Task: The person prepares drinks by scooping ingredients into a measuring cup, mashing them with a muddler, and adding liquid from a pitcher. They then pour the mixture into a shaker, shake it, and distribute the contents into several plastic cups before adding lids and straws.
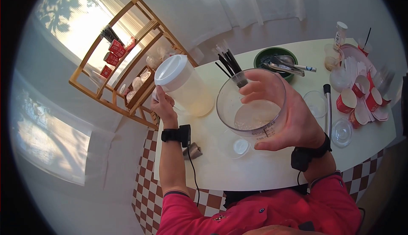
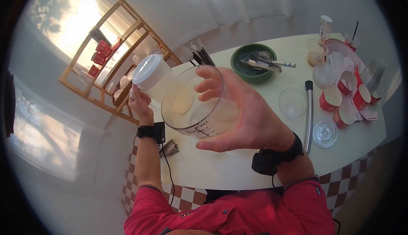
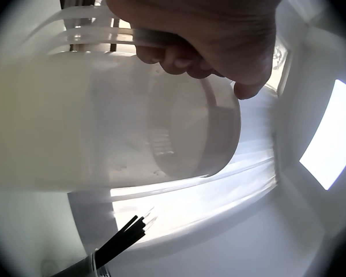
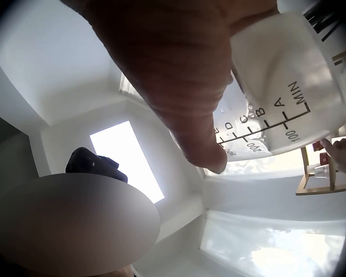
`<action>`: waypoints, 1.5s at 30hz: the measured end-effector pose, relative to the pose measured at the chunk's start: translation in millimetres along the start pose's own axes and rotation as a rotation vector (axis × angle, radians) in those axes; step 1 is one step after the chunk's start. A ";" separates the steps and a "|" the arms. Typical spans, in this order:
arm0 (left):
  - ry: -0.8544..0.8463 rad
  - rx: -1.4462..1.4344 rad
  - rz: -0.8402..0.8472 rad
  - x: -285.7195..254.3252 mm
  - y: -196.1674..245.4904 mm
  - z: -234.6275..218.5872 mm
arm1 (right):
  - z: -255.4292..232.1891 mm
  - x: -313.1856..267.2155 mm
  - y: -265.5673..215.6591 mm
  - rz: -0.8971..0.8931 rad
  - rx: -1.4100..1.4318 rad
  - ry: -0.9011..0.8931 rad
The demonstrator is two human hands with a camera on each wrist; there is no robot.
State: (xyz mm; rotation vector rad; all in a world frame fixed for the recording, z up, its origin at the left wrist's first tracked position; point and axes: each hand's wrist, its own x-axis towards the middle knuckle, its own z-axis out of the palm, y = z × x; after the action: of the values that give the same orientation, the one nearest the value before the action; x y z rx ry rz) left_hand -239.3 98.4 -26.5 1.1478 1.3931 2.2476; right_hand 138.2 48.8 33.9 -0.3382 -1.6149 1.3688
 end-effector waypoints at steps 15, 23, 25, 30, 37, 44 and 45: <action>-0.061 -0.028 -0.120 9.8 -16.5 -3.4 | 6.4 -0.9 -5.6 0.035 0.096 0.092; -0.088 -0.014 -0.133 9.4 -16.8 -4.4 | -9.8 -7.0 -7.6 -0.070 0.066 0.201; -0.085 0.010 -0.135 8.2 -15.1 -4.4 | -8.2 -2.5 -1.3 -0.051 0.009 0.174; -0.081 -0.001 -0.126 8.7 -16.1 -4.0 | -9.3 -4.3 -6.0 -0.052 -0.002 0.183; -0.065 -0.036 -0.166 7.6 -20.9 -4.3 | -11.7 -5.3 -4.9 -0.073 -0.004 0.216; -0.056 -0.029 -0.162 6.9 -20.8 -4.7 | -2.8 2.2 1.7 -0.035 -0.046 0.160; -0.055 -0.029 -0.160 6.6 -20.9 -4.5 | -6.2 0.0 -1.7 -0.050 -0.028 0.193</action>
State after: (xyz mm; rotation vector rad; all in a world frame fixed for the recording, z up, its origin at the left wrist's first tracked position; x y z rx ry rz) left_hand -250.7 110.0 -41.8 1.0417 1.3746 2.1026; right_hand 143.7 52.0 34.9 -0.4309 -1.4742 1.2377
